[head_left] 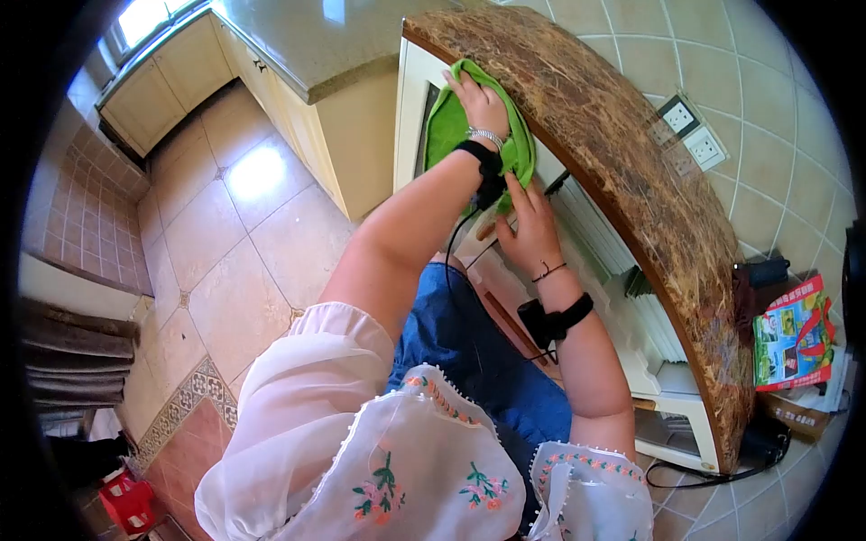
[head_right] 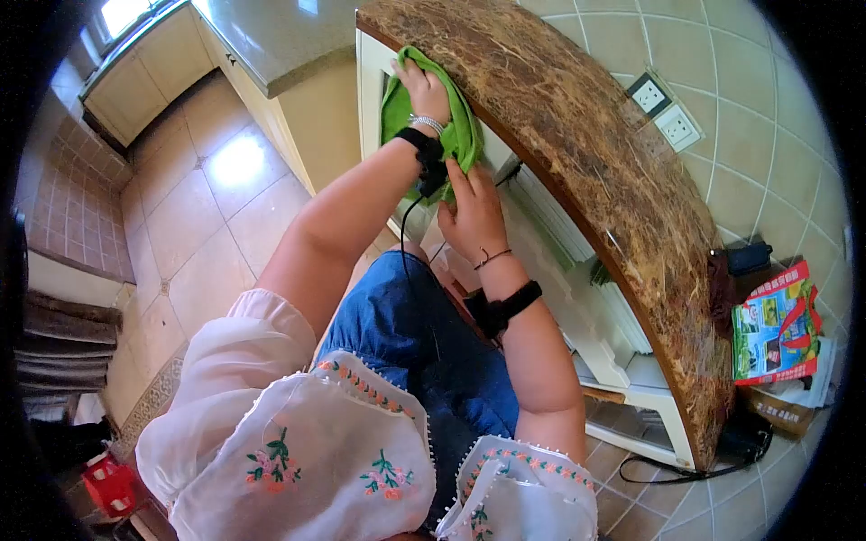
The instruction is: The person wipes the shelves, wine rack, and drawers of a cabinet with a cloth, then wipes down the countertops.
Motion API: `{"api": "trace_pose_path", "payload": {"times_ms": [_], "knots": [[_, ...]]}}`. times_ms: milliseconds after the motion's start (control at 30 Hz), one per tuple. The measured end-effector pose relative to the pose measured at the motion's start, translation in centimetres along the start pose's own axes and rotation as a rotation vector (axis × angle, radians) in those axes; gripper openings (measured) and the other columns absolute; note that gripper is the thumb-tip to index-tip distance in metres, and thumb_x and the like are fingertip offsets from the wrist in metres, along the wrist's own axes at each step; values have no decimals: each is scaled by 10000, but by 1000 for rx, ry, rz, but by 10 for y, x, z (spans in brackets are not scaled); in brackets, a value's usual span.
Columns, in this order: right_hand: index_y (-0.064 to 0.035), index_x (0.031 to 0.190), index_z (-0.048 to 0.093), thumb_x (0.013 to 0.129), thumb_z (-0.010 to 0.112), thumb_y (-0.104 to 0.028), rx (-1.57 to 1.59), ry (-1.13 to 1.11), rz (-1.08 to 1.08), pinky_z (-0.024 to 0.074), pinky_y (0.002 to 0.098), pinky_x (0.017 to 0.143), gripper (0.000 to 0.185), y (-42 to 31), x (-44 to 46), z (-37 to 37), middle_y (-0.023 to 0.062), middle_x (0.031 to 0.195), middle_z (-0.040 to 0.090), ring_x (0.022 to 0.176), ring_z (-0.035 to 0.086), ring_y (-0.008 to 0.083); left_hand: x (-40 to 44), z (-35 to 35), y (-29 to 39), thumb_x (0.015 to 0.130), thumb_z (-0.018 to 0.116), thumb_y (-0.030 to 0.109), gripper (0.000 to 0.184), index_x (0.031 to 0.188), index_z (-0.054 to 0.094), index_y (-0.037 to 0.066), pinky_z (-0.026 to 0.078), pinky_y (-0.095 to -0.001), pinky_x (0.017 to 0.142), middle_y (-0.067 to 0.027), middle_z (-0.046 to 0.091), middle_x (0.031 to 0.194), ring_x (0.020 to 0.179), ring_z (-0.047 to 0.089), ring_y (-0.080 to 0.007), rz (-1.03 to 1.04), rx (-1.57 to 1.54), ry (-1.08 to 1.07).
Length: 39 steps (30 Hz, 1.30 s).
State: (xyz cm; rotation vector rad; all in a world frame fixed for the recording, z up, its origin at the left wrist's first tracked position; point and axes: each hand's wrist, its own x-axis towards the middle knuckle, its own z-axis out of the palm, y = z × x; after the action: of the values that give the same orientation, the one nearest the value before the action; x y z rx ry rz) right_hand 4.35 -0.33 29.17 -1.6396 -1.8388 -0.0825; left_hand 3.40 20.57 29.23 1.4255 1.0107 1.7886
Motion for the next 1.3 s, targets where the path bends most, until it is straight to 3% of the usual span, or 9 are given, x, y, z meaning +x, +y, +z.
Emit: {"api": "trace_pose_path", "payload": {"times_ms": [233, 333, 500, 533, 633, 900, 1033, 1167, 1300], "knots": [[-16, 1279, 406, 755, 566, -103, 75, -26, 139, 362, 416, 944, 554, 3, -32, -6, 233, 1230, 452, 1119, 440, 383, -51, 0, 1, 888, 350, 97, 499, 1335, 230, -91, 163, -416, 1076, -241, 49, 1450, 1320, 153, -395, -52, 47, -108], [-25, 1291, 396, 776, 570, -70, 69, 15, 165, 397, 396, 912, 546, -2, -53, -19, 226, 1188, 493, 1087, 480, 368, -79, 0, 5, 858, 369, 90, 516, 1305, 241, -135, 154, -435, 1084, -272, 14, 1441, 1338, 75, -405, 242, 165, -177], [-17, 1288, 402, 780, 570, -82, 19, -82, 233, 420, 388, 868, 538, -16, -96, -41, 228, 1128, 512, 1033, 510, 373, -130, -25, 48, 855, 418, 176, 579, 1282, 233, -169, 157, -485, 1069, -278, -113, 1428, 1318, 69, -450, 148, -9, -551], [-14, 1285, 406, 781, 567, -83, 36, -107, 264, 425, 387, 858, 534, -17, -101, -44, 229, 1115, 516, 1018, 516, 373, -137, -26, 49, 878, 414, 204, 645, 1367, 103, -79, 120, -427, 1085, -246, -118, 1443, 1337, 10, -423, 178, -1, -589], [-13, 1286, 409, 782, 556, -81, 52, -145, 291, 432, 385, 842, 529, -25, -109, -51, 230, 1092, 524, 994, 526, 375, -139, -27, 49, 893, 401, 243, 643, 1371, 106, -69, 102, -421, 1087, -223, -128, 1450, 1341, -7, -413, 135, -25, -651], [-44, 1316, 386, 783, 551, -80, 130, -96, 308, 408, 377, 883, 559, -50, -72, -30, 222, 1113, 520, 1024, 516, 356, -87, -12, 35, 916, 391, 264, 627, 1390, 98, -23, 103, -417, 1086, -198, -101, 1463, 1347, 2, -391, 118, -28, -392], [-42, 1316, 386, 781, 547, -65, 246, 41, 223, 383, 366, 922, 559, -50, -56, -6, 201, 1170, 494, 1081, 490, 333, -43, -11, 20, 924, 369, 312, 603, 1342, 200, -88, 117, -435, 1086, -201, -113, 1458, 1346, 46, -379, 75, 5, -275], [-28, 1307, 389, 770, 559, -63, 325, 57, 264, 361, 352, 946, 565, -51, -21, 5, 194, 1204, 471, 1111, 465, 318, -1, -9, 3, 932, 295, 386, 638, 1367, 187, -68, 93, -417, 1095, -171, -101, 1471, 1368, 11, -304, -46, -142, -195], [-30, 1309, 389, 771, 549, -35, 605, 22, 315, 356, 323, 958, 561, -41, 16, 19, 168, 1238, 452, 1134, 460, 270, 56, -2, -41, 926, 294, 423, 655, 1356, 235, -67, 87, -383, 1099, -167, -38, 1478, 1361, 63, -305, -27, -74, -73]]}}
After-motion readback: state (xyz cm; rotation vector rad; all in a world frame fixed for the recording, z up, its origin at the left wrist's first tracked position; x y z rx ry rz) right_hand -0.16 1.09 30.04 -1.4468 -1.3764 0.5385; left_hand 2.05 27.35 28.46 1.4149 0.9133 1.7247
